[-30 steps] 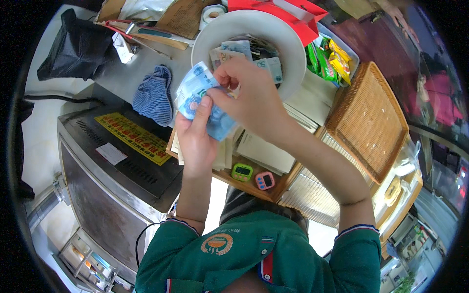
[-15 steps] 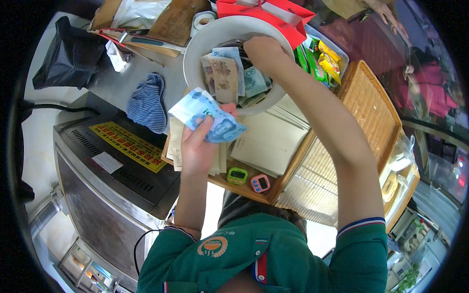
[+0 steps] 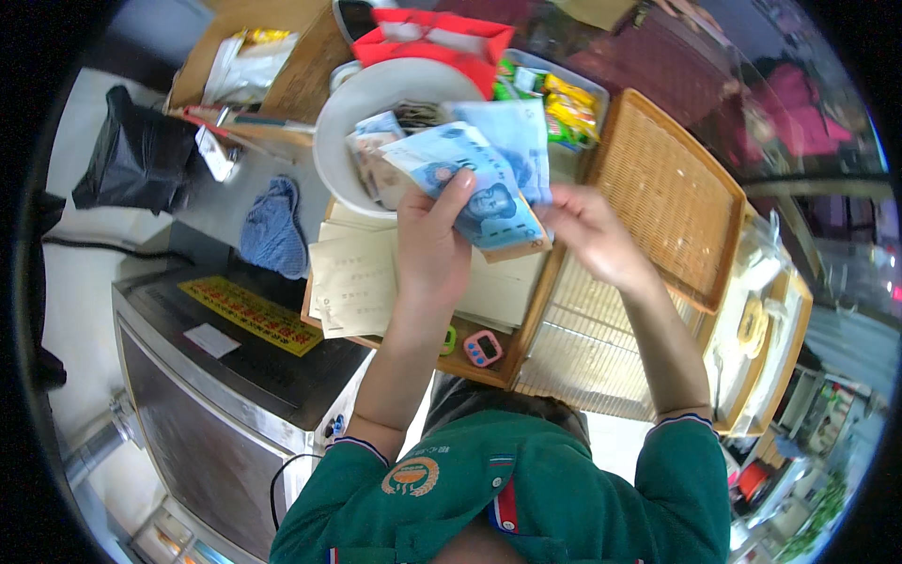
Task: The person uses tongs to pick up round buns from a wooden tray, places them into paper and plastic bags, and hands the bags to customers. The person also handles cash, places it in a container, and later moves trays of dough balls and a container of filling on a stainless steel table.
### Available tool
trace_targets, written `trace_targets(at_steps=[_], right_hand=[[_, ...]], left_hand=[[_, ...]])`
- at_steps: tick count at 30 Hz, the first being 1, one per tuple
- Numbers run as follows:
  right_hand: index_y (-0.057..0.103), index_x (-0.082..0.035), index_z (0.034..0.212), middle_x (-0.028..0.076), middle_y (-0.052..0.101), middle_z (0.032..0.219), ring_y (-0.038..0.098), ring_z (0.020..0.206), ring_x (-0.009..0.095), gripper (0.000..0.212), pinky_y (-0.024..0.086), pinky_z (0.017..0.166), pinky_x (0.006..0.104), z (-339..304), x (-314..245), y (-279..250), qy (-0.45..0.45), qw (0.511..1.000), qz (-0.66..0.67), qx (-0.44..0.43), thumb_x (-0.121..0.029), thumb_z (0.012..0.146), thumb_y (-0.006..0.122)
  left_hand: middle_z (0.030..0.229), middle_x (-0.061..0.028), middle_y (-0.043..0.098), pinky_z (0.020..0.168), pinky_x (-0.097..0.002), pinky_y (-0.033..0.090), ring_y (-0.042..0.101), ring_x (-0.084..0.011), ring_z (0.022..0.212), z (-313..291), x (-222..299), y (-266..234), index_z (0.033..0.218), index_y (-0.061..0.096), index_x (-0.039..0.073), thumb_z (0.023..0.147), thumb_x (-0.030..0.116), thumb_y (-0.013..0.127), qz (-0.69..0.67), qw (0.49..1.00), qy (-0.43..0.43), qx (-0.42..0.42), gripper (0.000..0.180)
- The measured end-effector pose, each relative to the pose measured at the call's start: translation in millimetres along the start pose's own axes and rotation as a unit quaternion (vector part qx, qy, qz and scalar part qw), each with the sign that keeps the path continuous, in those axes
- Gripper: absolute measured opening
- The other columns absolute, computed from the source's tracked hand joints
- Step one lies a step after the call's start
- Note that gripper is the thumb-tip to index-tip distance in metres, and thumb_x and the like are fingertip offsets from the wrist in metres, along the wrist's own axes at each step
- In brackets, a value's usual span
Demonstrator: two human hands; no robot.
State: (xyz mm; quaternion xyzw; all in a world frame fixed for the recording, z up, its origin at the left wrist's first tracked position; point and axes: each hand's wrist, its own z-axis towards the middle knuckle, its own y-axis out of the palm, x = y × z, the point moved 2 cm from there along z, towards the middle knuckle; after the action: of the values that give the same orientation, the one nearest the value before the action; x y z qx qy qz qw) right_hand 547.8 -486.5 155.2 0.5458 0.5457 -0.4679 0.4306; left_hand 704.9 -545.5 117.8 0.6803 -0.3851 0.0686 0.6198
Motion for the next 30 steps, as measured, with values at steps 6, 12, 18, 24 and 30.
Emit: trace_targets(at_steps=[6, 12, 18, 24, 30], right_hand=[[0.063, 0.001, 0.106, 0.002, 0.067, 0.091, 0.057, 0.079, 0.004, 0.023, 0.049, 0.069, 0.0222, -68.0, 33.6, -76.0, -0.099, 0.957, -0.008, 0.274, -0.018, 0.093, 0.066], [0.063, 0.001, 0.100, 0.001, 0.065, 0.084, 0.055, 0.074, 0.003, 0.025, 0.047, 0.064, 0.0216, -173.7, 70.7, -203.8, -0.119, 0.905, 0.044, 0.406, -0.021, 0.091, 0.069], [0.067, 0.000, 0.101, 0.002, 0.069, 0.087, 0.061, 0.073, 0.005, 0.015, 0.051, 0.066, 0.0220, -285.4, 99.7, -331.0, -0.174, 0.839, 0.194, 0.478, -0.012, 0.092, 0.066], [0.070, 0.001, 0.094, 0.002, 0.070, 0.083, 0.060, 0.068, 0.005, 0.011, 0.048, 0.062, 0.0225, -356.0, 134.3, -422.8, -0.169, 0.786, 0.225, 0.550, -0.009, 0.091, 0.066], [0.069, 0.002, 0.094, 0.003, 0.069, 0.083, 0.060, 0.067, 0.007, 0.011, 0.048, 0.061, 0.0235, -369.2, 155.3, -513.6, -0.167, 0.701, 0.328, 0.611, -0.008, 0.090, 0.067]], left_hand=[[0.101, -0.0045, 0.067, 0.077, -0.0252, 0.049, 0.061, -0.0078, 0.087, -13.7, -107.2, 86.9, 0.111, 0.062, -0.002, 0.093, 0.008, 0.063, 0.207, 0.972, 0.053, -0.102, 0.021], [0.100, -0.0038, 0.067, 0.075, -0.0244, 0.050, 0.061, -0.0065, 0.087, -38.3, -250.4, 176.5, 0.109, 0.063, -0.002, 0.096, 0.004, 0.055, 0.315, 0.926, 0.014, -0.206, 0.016], [0.085, -0.0004, 0.066, 0.066, -0.0232, 0.047, 0.057, -0.0050, 0.074, -70.6, -400.4, 268.5, 0.103, 0.066, -0.002, 0.095, 0.005, 0.058, 0.340, 0.880, -0.007, -0.332, 0.014], [0.098, -0.0050, 0.067, 0.070, -0.0241, 0.050, 0.061, -0.0084, 0.082, -87.2, -502.6, 339.5, 0.124, 0.057, -0.007, 0.089, 0.001, 0.062, 0.496, 0.798, 0.068, -0.335, 0.036], [0.103, -0.0101, 0.068, 0.072, -0.0261, 0.052, 0.065, -0.0142, 0.084, -95.1, -571.9, 389.3, 0.125, 0.057, -0.005, 0.089, 0.006, 0.064, 0.377, 0.868, 0.009, -0.322, 0.038]])
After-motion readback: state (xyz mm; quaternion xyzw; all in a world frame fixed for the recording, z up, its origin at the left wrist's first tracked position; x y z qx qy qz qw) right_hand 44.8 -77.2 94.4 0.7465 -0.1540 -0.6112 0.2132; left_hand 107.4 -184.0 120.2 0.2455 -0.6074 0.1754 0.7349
